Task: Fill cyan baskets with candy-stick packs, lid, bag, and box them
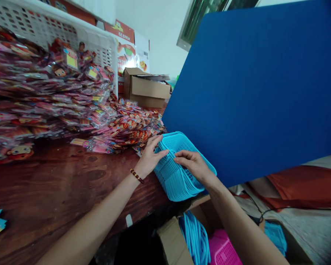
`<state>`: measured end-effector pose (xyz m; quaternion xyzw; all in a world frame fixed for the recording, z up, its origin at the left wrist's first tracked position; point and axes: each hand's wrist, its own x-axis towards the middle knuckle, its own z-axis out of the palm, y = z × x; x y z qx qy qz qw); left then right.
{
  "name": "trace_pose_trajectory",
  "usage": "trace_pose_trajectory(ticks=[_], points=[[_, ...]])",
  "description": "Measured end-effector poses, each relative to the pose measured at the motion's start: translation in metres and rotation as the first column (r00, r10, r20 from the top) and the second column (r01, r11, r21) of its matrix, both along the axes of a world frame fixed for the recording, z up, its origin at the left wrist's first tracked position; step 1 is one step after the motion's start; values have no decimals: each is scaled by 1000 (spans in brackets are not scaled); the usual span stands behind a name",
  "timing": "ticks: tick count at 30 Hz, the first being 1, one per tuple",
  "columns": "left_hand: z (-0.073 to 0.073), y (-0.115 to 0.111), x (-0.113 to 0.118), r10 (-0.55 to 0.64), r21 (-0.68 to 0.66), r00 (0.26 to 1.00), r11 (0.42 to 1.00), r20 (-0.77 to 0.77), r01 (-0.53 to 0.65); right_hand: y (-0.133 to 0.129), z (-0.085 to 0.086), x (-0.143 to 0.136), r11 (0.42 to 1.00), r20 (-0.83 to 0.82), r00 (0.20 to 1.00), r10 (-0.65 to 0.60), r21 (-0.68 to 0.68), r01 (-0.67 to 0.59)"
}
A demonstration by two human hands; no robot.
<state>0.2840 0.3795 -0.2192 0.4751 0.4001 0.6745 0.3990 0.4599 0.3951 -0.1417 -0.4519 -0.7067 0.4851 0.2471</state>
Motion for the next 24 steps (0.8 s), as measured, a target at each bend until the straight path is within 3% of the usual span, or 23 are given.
trace_pose_trajectory(ticks=[5, 8, 13, 18, 24], points=[[-3, -3, 7, 87, 62, 983, 995, -165, -78, 0, 0, 0, 1000, -12, 1000, 1, -4, -1], [-6, -5, 5, 74, 65, 977, 996, -202, -62, 0, 1, -1, 1000, -9, 1000, 4, -6, -4], [-12, -5, 3, 76, -17, 973, 997, -219, -82, 0, -2, 1, 1000, 6, 1000, 16, 20, -16], [-18, -5, 3, 119, -76, 962, 987, -247, -141, -4, -2, 1, 969, 77, 996, 33, 241, -51], [-10, -11, 1, 94, -49, 937, 992, -336, -117, -15, 7, -4, 873, 341, 939, -39, 469, -134]])
